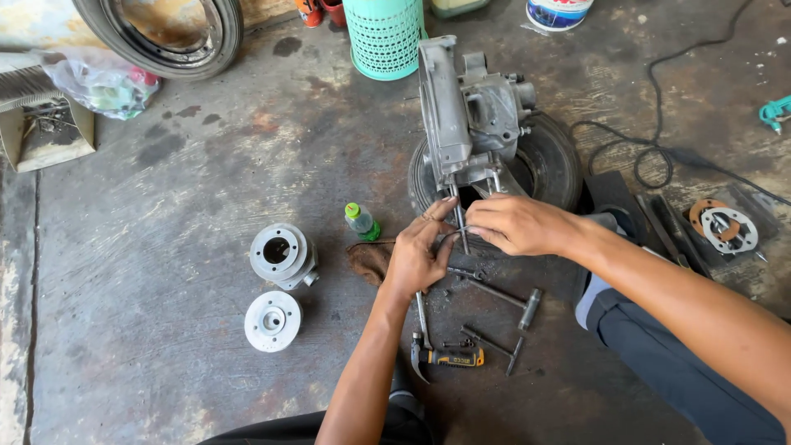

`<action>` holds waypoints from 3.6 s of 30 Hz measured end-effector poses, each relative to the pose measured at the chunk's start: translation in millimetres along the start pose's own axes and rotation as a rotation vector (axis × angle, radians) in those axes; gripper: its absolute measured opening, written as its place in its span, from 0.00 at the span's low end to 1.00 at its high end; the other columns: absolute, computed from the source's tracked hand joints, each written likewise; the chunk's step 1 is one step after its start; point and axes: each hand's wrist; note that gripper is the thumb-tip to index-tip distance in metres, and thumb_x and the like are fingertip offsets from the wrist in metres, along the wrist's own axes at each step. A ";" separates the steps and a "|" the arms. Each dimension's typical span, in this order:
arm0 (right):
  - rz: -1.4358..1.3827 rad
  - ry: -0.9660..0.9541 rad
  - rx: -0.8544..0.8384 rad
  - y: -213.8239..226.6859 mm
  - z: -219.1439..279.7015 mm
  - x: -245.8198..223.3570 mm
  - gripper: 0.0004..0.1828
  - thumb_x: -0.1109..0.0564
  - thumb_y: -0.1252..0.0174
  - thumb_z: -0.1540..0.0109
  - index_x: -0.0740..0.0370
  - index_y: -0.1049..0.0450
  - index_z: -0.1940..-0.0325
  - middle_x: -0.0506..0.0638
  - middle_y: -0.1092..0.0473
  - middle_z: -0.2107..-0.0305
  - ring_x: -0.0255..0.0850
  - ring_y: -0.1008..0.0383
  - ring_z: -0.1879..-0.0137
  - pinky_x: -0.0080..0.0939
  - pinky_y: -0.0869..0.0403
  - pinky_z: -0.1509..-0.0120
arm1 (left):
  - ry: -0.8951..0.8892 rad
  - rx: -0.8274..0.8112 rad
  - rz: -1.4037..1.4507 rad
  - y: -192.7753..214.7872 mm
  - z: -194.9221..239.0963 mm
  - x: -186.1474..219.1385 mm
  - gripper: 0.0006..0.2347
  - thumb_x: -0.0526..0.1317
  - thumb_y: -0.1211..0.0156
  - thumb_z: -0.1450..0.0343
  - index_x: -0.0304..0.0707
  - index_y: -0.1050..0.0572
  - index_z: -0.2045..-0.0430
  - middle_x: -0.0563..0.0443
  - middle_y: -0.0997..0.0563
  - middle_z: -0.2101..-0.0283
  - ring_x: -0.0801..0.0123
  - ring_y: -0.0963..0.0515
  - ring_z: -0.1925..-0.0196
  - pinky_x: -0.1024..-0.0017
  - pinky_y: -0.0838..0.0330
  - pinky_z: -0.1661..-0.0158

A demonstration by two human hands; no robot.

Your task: The person aligns a gasket onto the engine block and then picks up a cylinder head to inspect it. The person rotates the cylinder head to view different angles before placing it down.

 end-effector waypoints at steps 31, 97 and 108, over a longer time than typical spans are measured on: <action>-0.243 -0.322 0.298 -22.5 65.1 10.3 0.09 0.57 0.43 0.34 0.57 0.23 0.69 0.50 0.24 0.71 0.52 0.22 0.65 0.47 0.23 0.60 | 0.308 0.048 -0.046 -42.4 56.7 -37.0 0.04 0.32 0.34 0.32 0.38 0.25 0.74 0.40 0.13 0.63 0.39 0.16 0.67 0.60 0.25 0.71; 0.177 -0.009 0.156 14.3 -14.9 -34.8 0.09 0.53 0.45 0.35 0.59 0.28 0.67 0.52 0.25 0.59 0.50 0.23 0.49 0.51 0.27 0.47 | 0.037 -0.034 0.056 -1.6 -9.7 7.5 0.05 0.30 0.36 0.32 0.33 0.27 0.75 0.40 0.22 0.56 0.40 0.18 0.53 0.55 0.22 0.54; -0.104 -0.029 0.257 36.7 -12.4 -36.2 0.07 0.61 0.43 0.40 0.65 0.23 0.61 0.62 0.25 0.57 0.58 0.23 0.46 0.56 0.25 0.42 | 0.049 -0.092 0.053 3.8 -5.9 -13.2 0.03 0.34 0.34 0.30 0.38 0.22 0.68 0.43 0.20 0.53 0.43 0.18 0.49 0.53 0.23 0.49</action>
Point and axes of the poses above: each hand's wrist, its own z-axis away from the middle knuckle, its own y-axis out of the back of the hand, x = y × z
